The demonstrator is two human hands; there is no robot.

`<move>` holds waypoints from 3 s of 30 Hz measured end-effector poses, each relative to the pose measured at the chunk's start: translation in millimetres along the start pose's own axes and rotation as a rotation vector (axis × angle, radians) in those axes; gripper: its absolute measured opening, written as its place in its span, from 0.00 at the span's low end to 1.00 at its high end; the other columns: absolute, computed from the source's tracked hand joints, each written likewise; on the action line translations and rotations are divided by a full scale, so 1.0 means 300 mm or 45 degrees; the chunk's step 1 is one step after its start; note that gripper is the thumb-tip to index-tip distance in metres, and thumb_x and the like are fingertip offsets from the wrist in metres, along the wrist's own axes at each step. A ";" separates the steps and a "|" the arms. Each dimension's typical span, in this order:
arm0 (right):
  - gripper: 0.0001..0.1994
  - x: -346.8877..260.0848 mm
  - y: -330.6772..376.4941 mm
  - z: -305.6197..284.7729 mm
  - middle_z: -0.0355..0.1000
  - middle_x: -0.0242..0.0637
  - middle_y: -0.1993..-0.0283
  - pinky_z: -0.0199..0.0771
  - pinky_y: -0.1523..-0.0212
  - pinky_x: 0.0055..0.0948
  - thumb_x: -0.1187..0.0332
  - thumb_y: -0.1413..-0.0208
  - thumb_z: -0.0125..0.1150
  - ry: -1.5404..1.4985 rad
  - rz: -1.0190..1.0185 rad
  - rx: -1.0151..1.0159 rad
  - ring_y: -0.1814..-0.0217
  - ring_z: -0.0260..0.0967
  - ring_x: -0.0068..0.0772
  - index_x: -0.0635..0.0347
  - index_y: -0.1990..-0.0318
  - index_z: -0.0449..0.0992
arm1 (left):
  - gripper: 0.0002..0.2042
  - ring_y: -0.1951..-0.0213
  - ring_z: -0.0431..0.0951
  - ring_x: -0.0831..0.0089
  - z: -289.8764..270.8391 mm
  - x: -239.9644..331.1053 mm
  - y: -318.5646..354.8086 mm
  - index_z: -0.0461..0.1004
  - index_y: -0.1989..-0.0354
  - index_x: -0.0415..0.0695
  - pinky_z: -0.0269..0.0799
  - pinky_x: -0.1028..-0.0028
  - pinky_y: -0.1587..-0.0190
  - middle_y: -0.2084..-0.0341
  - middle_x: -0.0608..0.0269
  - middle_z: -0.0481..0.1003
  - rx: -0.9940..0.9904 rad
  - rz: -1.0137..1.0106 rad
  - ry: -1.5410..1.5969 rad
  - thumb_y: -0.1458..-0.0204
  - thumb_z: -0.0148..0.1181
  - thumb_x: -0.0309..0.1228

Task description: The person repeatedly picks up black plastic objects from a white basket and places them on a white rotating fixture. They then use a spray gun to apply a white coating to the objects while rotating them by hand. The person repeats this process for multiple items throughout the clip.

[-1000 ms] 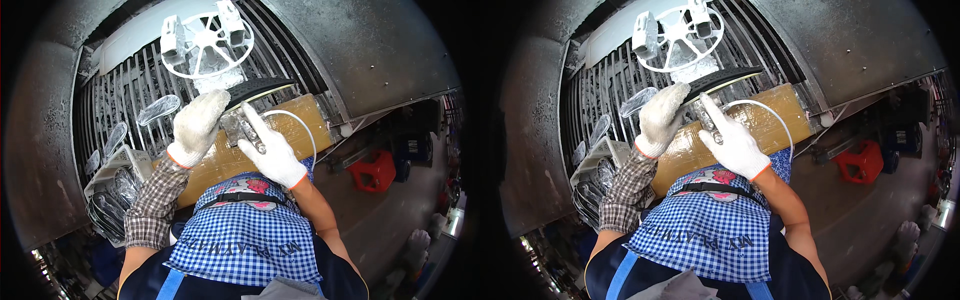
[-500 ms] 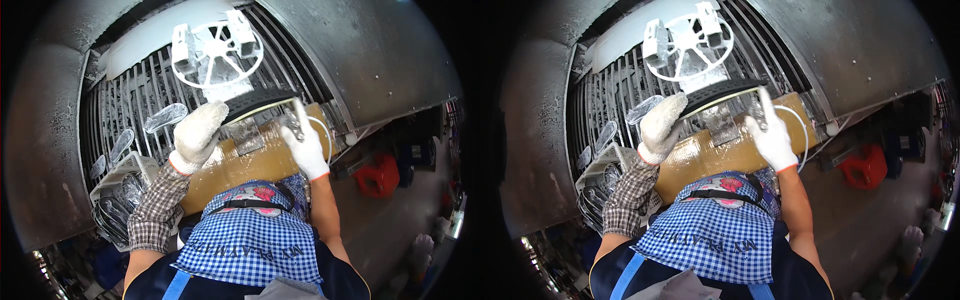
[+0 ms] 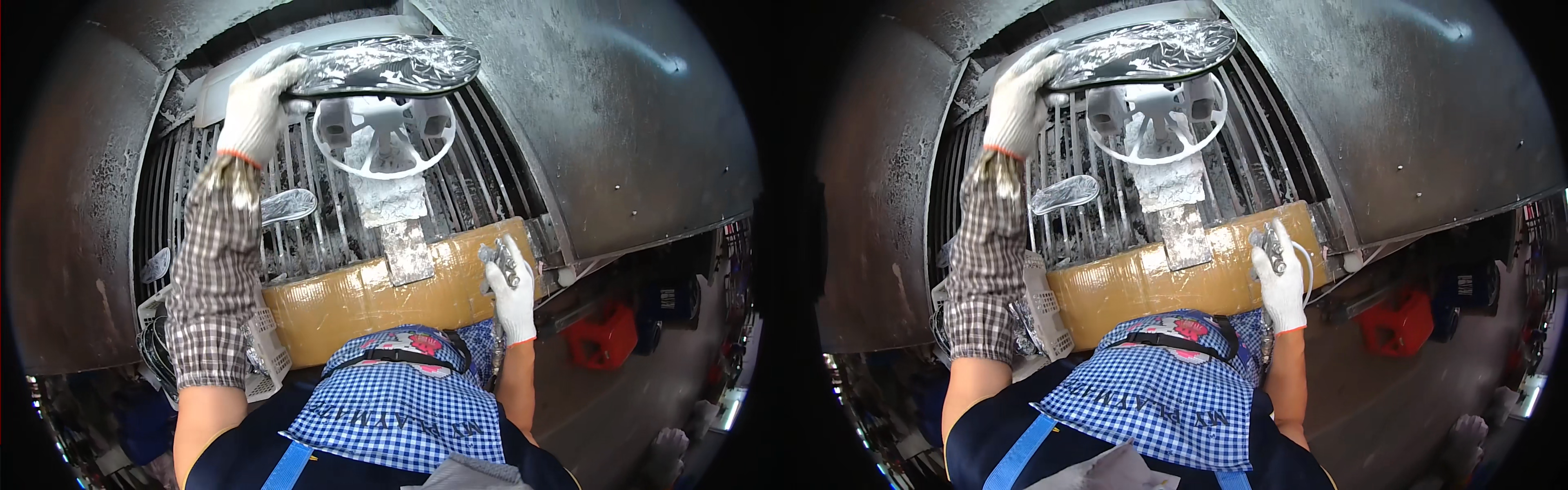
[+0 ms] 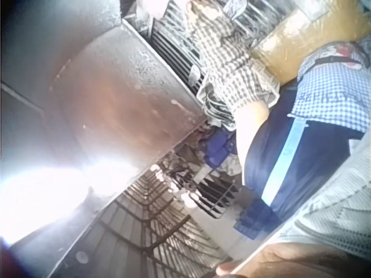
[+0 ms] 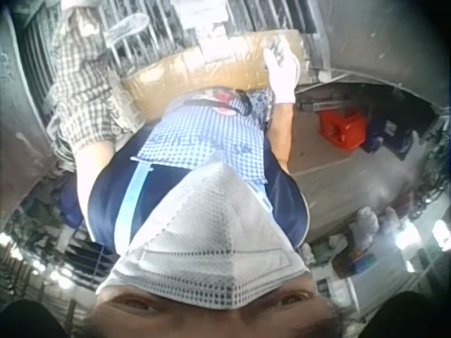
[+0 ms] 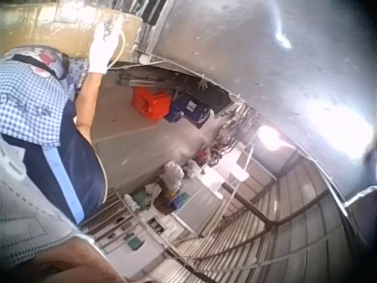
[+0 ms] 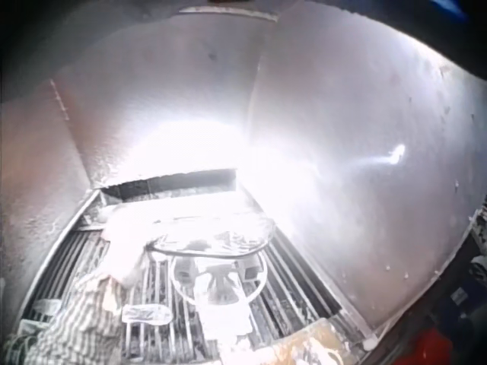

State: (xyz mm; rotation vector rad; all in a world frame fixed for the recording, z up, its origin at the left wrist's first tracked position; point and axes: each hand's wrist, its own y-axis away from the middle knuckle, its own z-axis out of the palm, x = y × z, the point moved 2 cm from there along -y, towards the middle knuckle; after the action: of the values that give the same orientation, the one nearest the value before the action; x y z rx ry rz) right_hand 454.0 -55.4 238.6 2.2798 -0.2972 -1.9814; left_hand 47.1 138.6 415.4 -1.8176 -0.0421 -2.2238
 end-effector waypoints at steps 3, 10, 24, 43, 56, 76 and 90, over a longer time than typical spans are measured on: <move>0.36 -0.054 0.016 0.023 0.72 0.45 0.31 0.72 0.35 0.28 0.68 0.32 0.65 0.025 0.020 0.007 0.35 0.71 0.29 0.67 0.20 0.58 | 0.17 0.62 0.86 0.72 -0.015 -0.039 -0.113 0.79 0.41 0.31 0.82 0.80 0.72 0.52 0.51 0.84 -0.026 -0.005 -0.013 0.38 0.65 0.22; 0.36 -0.078 0.026 0.026 0.72 0.47 0.30 0.71 0.32 0.30 0.67 0.32 0.66 0.106 -0.027 0.009 0.32 0.71 0.32 0.68 0.21 0.59 | 0.16 0.65 0.85 0.76 0.002 -0.132 -0.201 0.79 0.42 0.33 0.80 0.81 0.74 0.54 0.56 0.85 -0.060 -0.131 -0.084 0.36 0.64 0.24; 0.33 -0.014 0.002 0.044 0.78 0.41 0.42 0.78 0.60 0.24 0.69 0.33 0.63 0.069 -0.181 0.048 0.57 0.75 0.21 0.69 0.23 0.62 | 0.23 0.78 0.77 0.82 -0.011 -0.113 -0.190 0.83 0.40 0.42 0.71 0.80 0.76 0.63 0.59 0.86 0.026 0.033 -0.874 0.44 0.71 0.37; 0.32 -0.205 -0.023 0.099 0.79 0.38 0.52 0.77 0.58 0.24 0.70 0.30 0.60 0.009 -0.387 -0.003 0.62 0.73 0.21 0.70 0.22 0.60 | 0.27 0.39 0.79 0.62 -0.195 -0.352 0.055 0.74 0.33 0.36 0.75 0.66 0.38 0.37 0.51 0.78 0.534 0.020 -0.306 0.38 0.68 0.37; 0.31 -0.653 -0.101 0.421 0.74 0.48 0.32 0.75 0.37 0.29 0.75 0.31 0.59 -0.183 -0.770 -0.365 0.40 0.75 0.27 0.72 0.23 0.62 | 0.18 0.51 0.84 0.60 0.093 -0.705 0.429 0.73 0.42 0.35 0.83 0.58 0.45 0.52 0.52 0.81 -0.141 -0.681 1.088 0.35 0.59 0.34; 0.27 -0.623 -0.226 0.432 0.80 0.36 0.51 0.78 0.56 0.22 0.73 0.29 0.60 -0.135 -0.904 -0.184 0.59 0.74 0.17 0.69 0.25 0.65 | 0.20 0.57 0.86 0.49 0.159 -0.718 0.409 0.70 0.38 0.26 0.88 0.53 0.55 0.51 0.38 0.81 -0.124 -0.695 1.204 0.35 0.55 0.27; 0.27 -0.610 -0.224 0.372 0.77 0.44 0.38 0.77 0.42 0.27 0.76 0.30 0.60 -0.435 -0.643 -0.145 0.44 0.76 0.25 0.73 0.26 0.65 | 0.19 0.50 0.85 0.44 0.137 -0.695 0.408 0.74 0.46 0.25 0.85 0.51 0.46 0.52 0.33 0.81 -0.156 -0.633 1.209 0.36 0.59 0.31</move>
State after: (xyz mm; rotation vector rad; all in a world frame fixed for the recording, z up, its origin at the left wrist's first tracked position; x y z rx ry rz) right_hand 324.9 55.0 385.6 2.0821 0.4021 -2.5453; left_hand 150.9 67.5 205.0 -0.6556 -0.1855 -3.2644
